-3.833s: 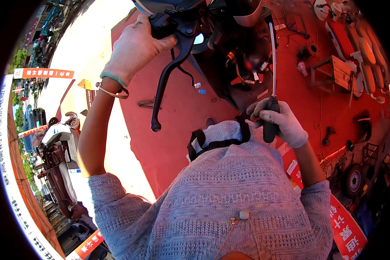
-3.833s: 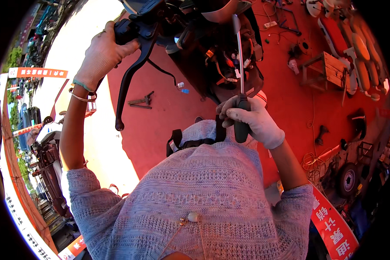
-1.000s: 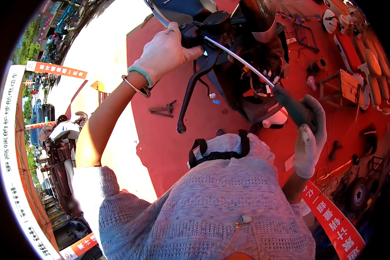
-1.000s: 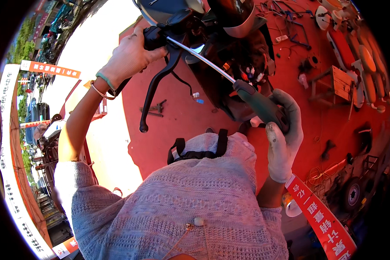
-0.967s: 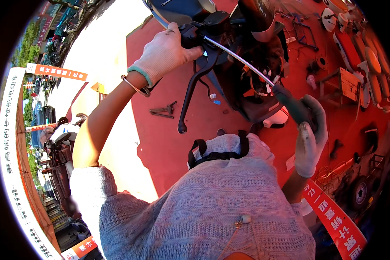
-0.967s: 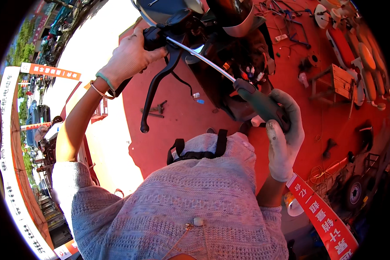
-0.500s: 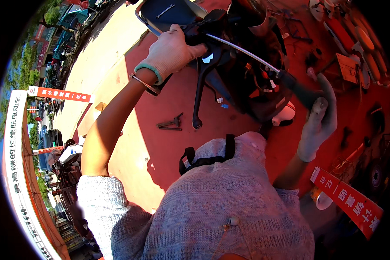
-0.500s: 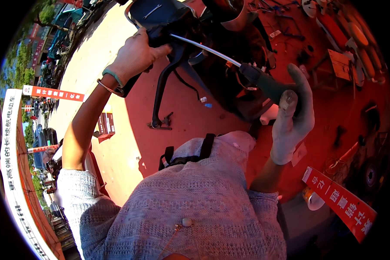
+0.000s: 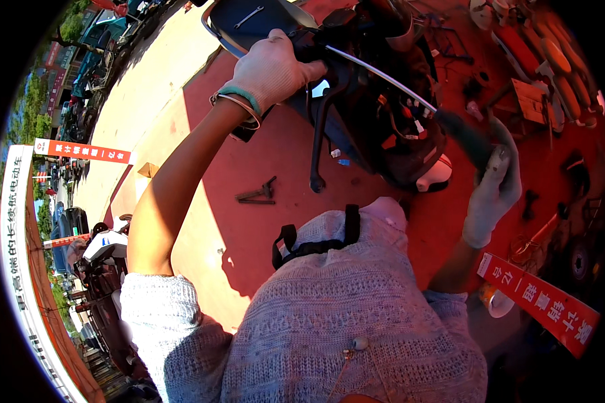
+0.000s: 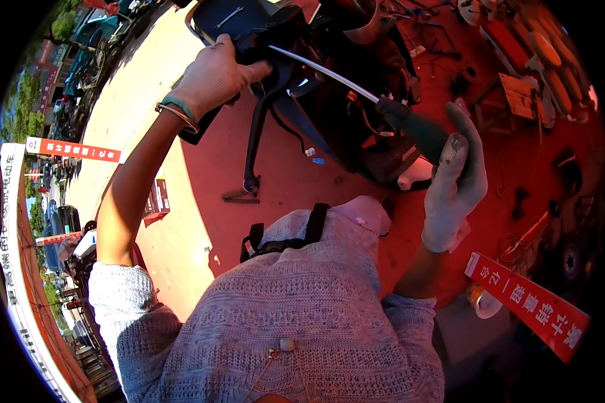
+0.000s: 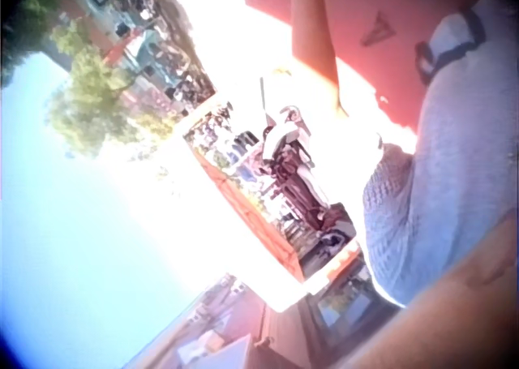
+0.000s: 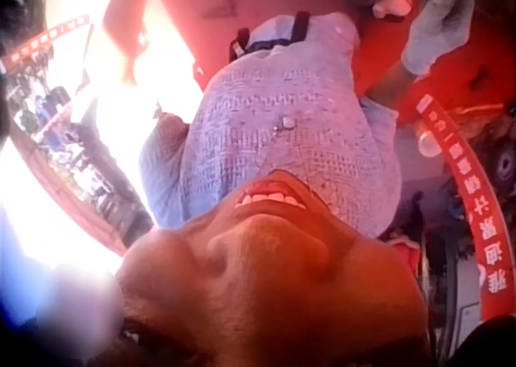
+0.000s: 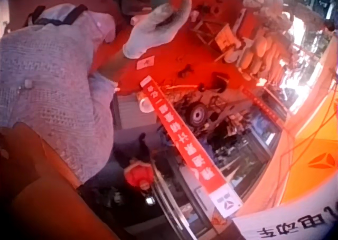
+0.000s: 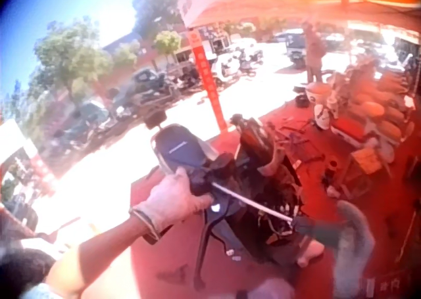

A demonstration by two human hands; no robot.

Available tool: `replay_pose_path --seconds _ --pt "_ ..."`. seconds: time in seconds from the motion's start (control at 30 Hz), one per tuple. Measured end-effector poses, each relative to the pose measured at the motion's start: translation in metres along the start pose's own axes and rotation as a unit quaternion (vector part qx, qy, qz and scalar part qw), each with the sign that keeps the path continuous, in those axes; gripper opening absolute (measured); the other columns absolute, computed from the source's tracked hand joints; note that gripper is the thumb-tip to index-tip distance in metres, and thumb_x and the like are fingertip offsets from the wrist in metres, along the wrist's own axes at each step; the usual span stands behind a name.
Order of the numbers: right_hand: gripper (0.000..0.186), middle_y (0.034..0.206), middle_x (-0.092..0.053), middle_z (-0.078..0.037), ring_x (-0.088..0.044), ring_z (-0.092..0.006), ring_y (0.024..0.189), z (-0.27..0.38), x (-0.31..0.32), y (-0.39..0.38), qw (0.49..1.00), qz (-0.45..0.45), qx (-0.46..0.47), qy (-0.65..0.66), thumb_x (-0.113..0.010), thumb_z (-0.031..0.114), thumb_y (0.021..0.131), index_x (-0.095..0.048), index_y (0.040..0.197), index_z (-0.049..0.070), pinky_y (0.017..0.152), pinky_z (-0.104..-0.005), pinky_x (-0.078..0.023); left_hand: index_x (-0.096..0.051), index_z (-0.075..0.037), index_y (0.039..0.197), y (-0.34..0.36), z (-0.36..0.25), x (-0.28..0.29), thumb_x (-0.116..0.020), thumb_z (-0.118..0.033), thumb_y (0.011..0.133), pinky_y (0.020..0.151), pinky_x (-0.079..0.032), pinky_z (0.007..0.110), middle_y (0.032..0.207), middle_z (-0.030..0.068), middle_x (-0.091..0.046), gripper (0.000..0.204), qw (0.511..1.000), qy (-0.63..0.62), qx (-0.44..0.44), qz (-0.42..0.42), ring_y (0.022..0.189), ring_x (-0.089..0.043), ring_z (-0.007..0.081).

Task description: The person uses a screwdriver to tighten screws on the handlebar assembly of a scooter. They manipulate the handlebar grip and brake lever while working on the vehicle's controls.

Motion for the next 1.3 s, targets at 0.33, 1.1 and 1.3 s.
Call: replay_pose_path --seconds 0.33,1.1,1.3 --pt "0.043 0.112 -0.058 -0.012 -0.057 -0.0068 0.080 0.026 -0.007 0.010 0.994 0.103 0.007 0.029 -0.055 0.011 0.094 -0.047 0.134 -0.002 0.071 -0.0190 -0.048 -0.049 0.006 0.110 -0.005 0.002 0.003 -0.069 -0.056 0.075 0.078 -0.054 0.042 0.095 0.0233 -0.065 0.074 0.999 0.002 0.014 -0.034 0.092 -0.066 0.0371" --pt "0.040 0.096 -0.056 -0.002 -0.039 -0.0003 0.057 0.009 0.003 0.022 0.989 0.125 -0.057 0.056 -0.045 0.019 0.098 -0.050 0.133 -0.001 0.049 -0.0182 -0.030 -0.050 0.003 0.112 -0.003 0.008 -0.007 -0.071 -0.054 0.073 0.075 -0.053 0.044 0.091 0.0212 -0.065 0.072 0.997 -0.004 0.019 -0.076 0.086 -0.066 0.0361" --pt "0.039 0.096 -0.057 -0.003 -0.041 -0.0018 0.061 0.002 0.005 0.019 0.985 0.137 -0.069 0.079 -0.048 0.015 0.096 -0.050 0.132 -0.001 0.051 -0.0184 -0.032 -0.049 0.002 0.116 -0.006 0.003 -0.002 -0.072 -0.052 0.074 0.074 -0.053 0.043 0.091 0.0189 -0.067 0.072 0.998 -0.012 0.029 -0.060 0.081 -0.068 0.0326"
Point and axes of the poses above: each hand's wrist, its own y-axis towards the middle knuckle, its own x-axis out of the back of the hand, z = x × y, the point moved 3 cm from there along y, towards the middle knuckle
